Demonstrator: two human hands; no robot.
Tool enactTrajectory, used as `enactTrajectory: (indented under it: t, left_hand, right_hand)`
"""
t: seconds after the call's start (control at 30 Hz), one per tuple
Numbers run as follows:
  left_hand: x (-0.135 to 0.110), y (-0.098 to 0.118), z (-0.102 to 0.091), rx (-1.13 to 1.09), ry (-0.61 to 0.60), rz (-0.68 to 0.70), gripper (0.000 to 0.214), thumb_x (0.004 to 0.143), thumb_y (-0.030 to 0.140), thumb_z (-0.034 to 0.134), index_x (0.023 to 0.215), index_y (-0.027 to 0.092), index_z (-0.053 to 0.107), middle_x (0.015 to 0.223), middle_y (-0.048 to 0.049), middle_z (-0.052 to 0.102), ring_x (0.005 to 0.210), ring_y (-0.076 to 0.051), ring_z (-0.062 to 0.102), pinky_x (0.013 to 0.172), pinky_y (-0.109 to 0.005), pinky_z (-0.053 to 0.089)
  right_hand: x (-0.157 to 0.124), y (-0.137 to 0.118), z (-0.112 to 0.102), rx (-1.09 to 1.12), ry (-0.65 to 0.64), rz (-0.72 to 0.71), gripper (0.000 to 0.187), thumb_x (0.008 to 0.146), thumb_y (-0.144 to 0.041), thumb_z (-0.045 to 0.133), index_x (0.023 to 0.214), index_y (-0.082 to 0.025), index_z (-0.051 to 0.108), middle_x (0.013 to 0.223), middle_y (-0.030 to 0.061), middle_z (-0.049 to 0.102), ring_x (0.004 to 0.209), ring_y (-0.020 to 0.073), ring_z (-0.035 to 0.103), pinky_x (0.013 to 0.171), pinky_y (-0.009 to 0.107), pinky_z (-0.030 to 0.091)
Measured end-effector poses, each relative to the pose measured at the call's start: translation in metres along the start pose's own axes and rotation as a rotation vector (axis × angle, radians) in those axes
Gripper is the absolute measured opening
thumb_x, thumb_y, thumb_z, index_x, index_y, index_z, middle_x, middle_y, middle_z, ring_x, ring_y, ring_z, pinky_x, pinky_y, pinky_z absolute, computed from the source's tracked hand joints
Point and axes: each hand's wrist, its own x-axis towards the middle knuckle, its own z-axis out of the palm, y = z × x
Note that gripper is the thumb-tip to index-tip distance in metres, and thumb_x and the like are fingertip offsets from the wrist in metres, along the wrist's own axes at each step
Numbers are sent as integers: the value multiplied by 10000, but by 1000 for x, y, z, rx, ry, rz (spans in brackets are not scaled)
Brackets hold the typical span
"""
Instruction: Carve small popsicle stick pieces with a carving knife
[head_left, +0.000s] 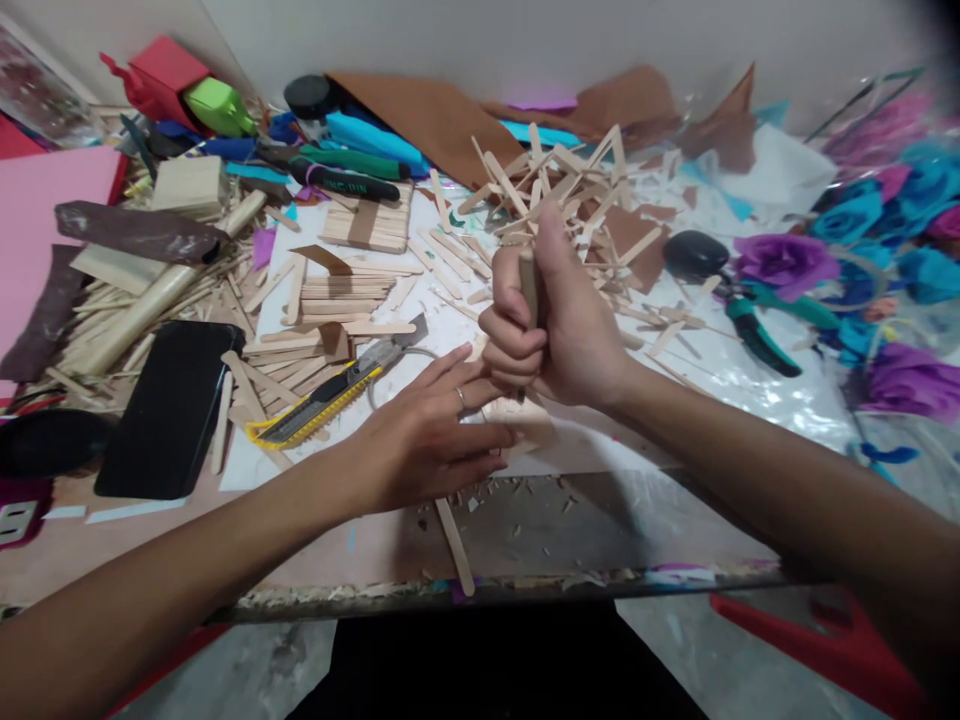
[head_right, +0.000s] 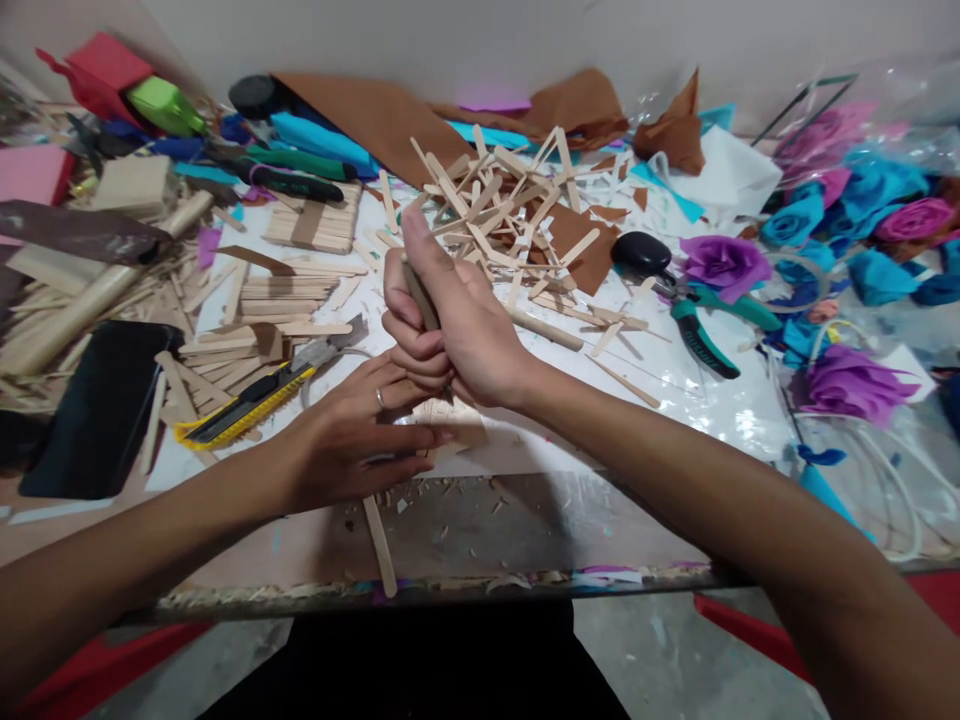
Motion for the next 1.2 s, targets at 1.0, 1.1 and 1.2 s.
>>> enactTrajectory:
  t: [1.0, 1.1, 1.2]
  left_hand:
    - [-2, 0, 3, -39, 36, 16, 240, 987, 292, 684, 1210, 252, 763, 1337, -68, 742, 1318, -280, 650, 1207, -519, 450]
    - [1, 1, 0, -19, 22, 30, 264, 986, 285, 679, 1232, 242, 764, 1387, -104, 708, 1347, -305, 624, 1185, -533, 458]
    - [3, 0, -1, -18, 33, 38, 239, 974, 293, 694, 1192, 242, 777, 1355, -118, 712, 1340, -329, 613, 1166, -553, 462]
  right_hand:
    - [16, 11, 11, -284, -65, 84, 645, 964, -784, 513, 662, -241, 342, 475, -113, 235, 379, 50, 171, 323, 183, 152]
    - [19, 11, 6, -206, -74, 141, 622, 978, -757, 518, 681, -244, 329, 479, -125, 216, 379, 48, 99, 312, 182, 117]
    - [22, 9, 4, -123, -43, 197, 606, 988, -732, 524, 688, -247, 319, 471, -132, 203, 379, 47, 62, 313, 174, 102]
